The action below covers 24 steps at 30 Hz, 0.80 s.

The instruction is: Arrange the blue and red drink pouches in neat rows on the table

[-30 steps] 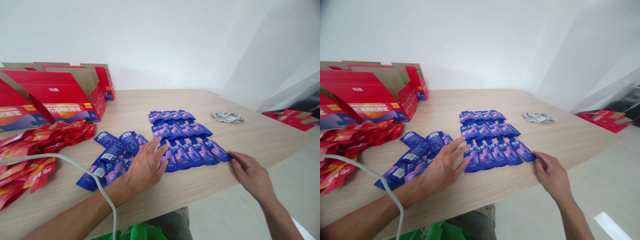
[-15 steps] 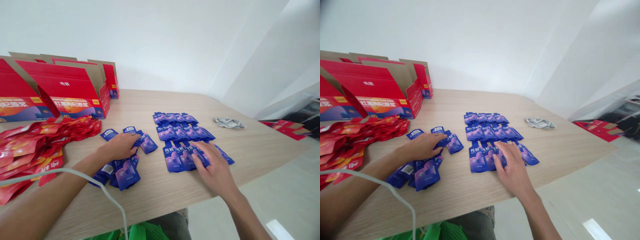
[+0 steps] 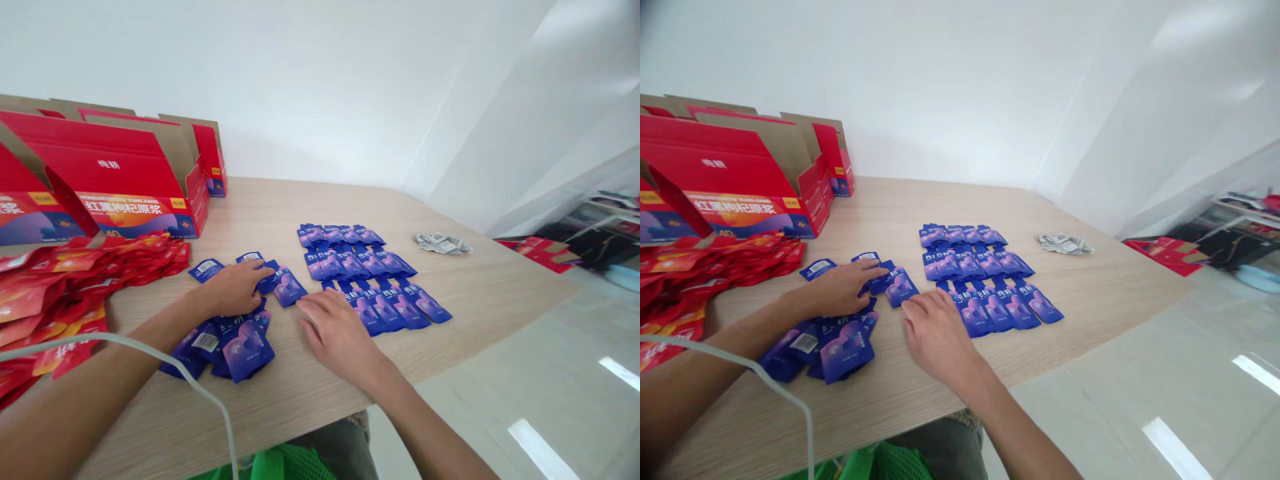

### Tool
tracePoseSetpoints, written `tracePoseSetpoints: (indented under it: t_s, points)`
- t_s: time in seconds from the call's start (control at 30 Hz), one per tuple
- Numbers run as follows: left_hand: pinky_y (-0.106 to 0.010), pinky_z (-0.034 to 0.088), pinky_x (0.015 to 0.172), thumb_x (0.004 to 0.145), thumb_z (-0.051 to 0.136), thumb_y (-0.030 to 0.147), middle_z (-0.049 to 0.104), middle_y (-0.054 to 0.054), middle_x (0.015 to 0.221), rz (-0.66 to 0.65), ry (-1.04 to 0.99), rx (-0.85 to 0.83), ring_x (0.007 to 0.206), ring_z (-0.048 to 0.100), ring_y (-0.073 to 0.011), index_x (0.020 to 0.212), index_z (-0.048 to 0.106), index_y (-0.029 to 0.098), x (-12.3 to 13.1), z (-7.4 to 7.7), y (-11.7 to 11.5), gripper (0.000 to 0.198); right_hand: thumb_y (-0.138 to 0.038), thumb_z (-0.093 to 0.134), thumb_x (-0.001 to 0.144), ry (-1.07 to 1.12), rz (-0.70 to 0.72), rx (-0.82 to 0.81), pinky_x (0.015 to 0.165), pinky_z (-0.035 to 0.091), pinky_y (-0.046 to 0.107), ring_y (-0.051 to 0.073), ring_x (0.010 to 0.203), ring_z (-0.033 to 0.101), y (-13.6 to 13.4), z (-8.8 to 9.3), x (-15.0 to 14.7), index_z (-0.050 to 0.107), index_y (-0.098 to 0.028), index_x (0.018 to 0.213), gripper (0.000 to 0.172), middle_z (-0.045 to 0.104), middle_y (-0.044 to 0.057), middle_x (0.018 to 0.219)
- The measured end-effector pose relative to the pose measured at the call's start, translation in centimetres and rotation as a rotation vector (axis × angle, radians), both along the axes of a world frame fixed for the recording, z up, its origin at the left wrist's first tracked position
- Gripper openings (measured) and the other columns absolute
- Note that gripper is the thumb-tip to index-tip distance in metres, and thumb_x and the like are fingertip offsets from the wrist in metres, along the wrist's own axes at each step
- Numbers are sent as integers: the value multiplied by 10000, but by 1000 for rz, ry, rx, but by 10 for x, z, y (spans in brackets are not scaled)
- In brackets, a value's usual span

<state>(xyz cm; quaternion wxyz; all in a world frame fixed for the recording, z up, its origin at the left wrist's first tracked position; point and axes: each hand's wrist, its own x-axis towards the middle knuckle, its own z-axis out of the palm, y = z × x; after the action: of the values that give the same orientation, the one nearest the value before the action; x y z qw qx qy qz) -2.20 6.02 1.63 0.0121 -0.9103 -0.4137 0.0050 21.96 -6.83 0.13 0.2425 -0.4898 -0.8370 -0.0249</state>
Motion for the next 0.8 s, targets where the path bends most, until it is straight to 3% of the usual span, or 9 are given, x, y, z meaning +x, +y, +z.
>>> tracePoseSetpoints:
  t_s: [0.07,0.23,0.4,0.5,0.57,0.63,0.7,0.8]
  points:
    - [-460,596,1055,939,543,144,655,-191,1528,10,63,23,1311,710,-349,1566,588,176,5,-1,2,629,-258,641,1071,-99,-88,-77,1136,520,518,327,1222,689,11,7,-21,749,-150,1222,215,763,140,1282]
    - [-414,604,871,1010,496,131,780,-188,1261,-16,129,131,1113,785,-348,1304,721,160,12,-6,7,372,-522,660,1076,-234,-271,-219,1041,559,523,386,1220,692,39,31,-49,704,-83,1314,501,747,208,1266]
    - [-329,505,662,978,536,175,803,-116,899,147,-206,255,793,774,-277,1045,730,183,-8,7,17,205,-431,682,1067,-153,-237,-147,1038,555,480,343,1201,684,36,41,-48,686,-126,1290,378,740,170,1258]
    - [-305,478,603,1065,414,356,694,-71,701,322,-506,286,684,721,-244,892,656,202,-14,28,12,335,-337,678,1058,3,-196,-41,1105,531,470,325,1259,655,31,38,-44,655,-117,1311,335,707,180,1323]
    - [-282,513,594,1014,488,446,628,-27,641,419,-946,104,654,706,-221,785,578,223,-7,40,0,332,-346,725,1023,97,-167,63,1169,500,502,353,1361,600,29,35,-44,636,-98,1314,392,637,228,1451]
    - [-282,566,600,887,648,484,602,7,624,432,-1347,-197,606,676,-192,729,547,226,6,47,-18,319,-392,786,977,159,-134,170,1209,475,547,386,1430,548,27,33,-46,624,-101,1311,472,568,259,1535]
    - [-293,593,593,774,780,503,612,18,634,393,-1493,-428,569,633,-164,710,576,211,22,49,-39,362,-386,800,961,197,-103,244,1206,484,566,385,1426,552,24,32,-48,617,-127,1302,465,572,254,1528]
    - [-258,557,548,699,882,536,620,16,639,332,-1519,-592,567,600,-139,694,623,191,39,45,-65,432,-311,737,997,262,-106,317,1171,529,539,342,1371,606,16,31,-47,624,-173,1266,323,626,215,1477]
